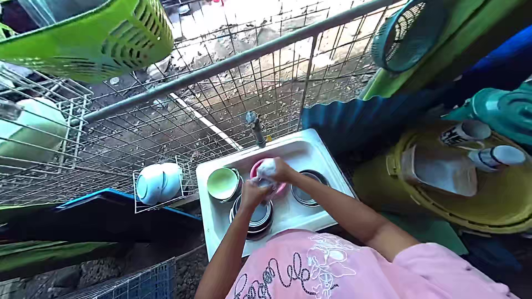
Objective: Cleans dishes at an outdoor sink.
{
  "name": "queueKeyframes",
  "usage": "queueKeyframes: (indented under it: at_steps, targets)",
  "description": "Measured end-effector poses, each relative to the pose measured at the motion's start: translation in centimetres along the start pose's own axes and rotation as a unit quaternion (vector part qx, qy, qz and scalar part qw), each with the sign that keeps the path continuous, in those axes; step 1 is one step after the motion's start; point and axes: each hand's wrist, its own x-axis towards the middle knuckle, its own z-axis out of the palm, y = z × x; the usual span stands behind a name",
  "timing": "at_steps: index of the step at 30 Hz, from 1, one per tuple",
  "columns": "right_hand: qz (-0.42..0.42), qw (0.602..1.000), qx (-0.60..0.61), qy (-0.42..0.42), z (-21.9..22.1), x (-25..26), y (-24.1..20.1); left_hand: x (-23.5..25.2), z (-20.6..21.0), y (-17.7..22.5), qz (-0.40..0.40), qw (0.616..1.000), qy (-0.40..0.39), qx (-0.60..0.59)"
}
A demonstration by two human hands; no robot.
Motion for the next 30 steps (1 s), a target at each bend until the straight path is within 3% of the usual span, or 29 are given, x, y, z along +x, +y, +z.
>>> queueKeyframes:
  at_steps: [2, 3, 4, 6, 7, 8, 10, 12, 14, 15, 16, 18, 21, 24, 25, 27, 29, 30]
  targets:
    - [0.056, 0.958, 0.275, 0.059, -0.2, 0.5, 1.8, -1.3, -0.9, 0.5, 0.039, 0.995, 0.039, -0.081]
    - [0.093, 0.933, 0.341, 0.065, -0.3, 0.8, 2.3, -1.5, -1.2, 0.8, 0.036, 0.993, 0.036, -0.111]
    - [0.108, 0.942, 0.311, 0.064, -0.1, 1.1, 2.2, -1.3, -1.4, 0.7, 0.016, 0.995, 0.017, -0.101]
    - [0.092, 0.995, 0.045, -0.006, 0.7, 1.3, 0.4, -0.2, -1.2, -0.3, -0.049, 0.997, -0.051, -0.027]
    - [0.081, 0.993, -0.066, -0.057, 1.1, 1.4, -1.3, 0.3, -0.8, -0.7, -0.074, 0.995, -0.058, -0.018]
    - [0.072, 0.989, -0.101, -0.08, 1.3, 1.4, -2.5, 0.5, -0.6, -0.8, -0.093, 0.994, -0.044, -0.038]
    - [0.044, 0.999, 0.028, -0.008, 1.3, 1.8, -0.6, 0.5, -0.8, -1.0, -0.128, 0.98, 0.017, -0.151]
    - [0.063, 0.979, 0.179, 0.079, 1.8, 1.7, 2.8, 0.9, -1.0, -1.3, -0.171, 0.916, 0.095, -0.35]
    - [0.021, 0.986, 0.109, 0.121, 4.2, 0.0, 4.1, 1.7, -1.0, -1.9, -0.184, 0.834, 0.151, -0.497]
    - [-0.033, 0.991, 0.029, 0.124, 6.0, -1.0, 3.7, 2.0, -0.8, -2.3, -0.179, 0.817, 0.173, -0.52]
    - [-0.09, 0.986, -0.065, 0.123, 7.6, -1.7, 2.7, 2.2, -0.3, -2.5, -0.172, 0.817, 0.19, -0.516]
    - [-0.131, 0.969, -0.198, 0.074, 8.5, -1.7, -0.1, 1.8, 1.0, -2.6, -0.151, 0.856, 0.191, -0.457]
    - [0.0, 0.995, -0.097, -0.01, 4.5, 1.4, -1.1, 1.2, 1.4, -2.4, -0.166, 0.879, 0.148, -0.423]
    - [0.127, 0.99, 0.017, 0.065, 2.3, 2.2, 2.3, 1.0, 1.0, -2.0, -0.167, 0.851, 0.141, -0.478]
    - [0.117, 0.99, 0.013, 0.083, 3.2, 1.1, 3.2, 1.3, 0.8, -2.3, -0.168, 0.838, 0.152, -0.496]
    - [-0.002, 0.994, -0.045, 0.103, 6.1, -1.6, 2.7, 1.9, 0.9, -3.2, -0.171, 0.828, 0.171, -0.505]
    - [-0.096, 0.983, -0.137, 0.076, 7.6, -2.2, 1.0, 1.8, 1.6, -3.3, -0.179, 0.86, 0.173, -0.445]
    - [-0.095, 0.982, -0.153, 0.051, 7.1, -1.5, 0.3, 1.5, 1.7, -3.1, -0.176, 0.883, 0.158, -0.405]
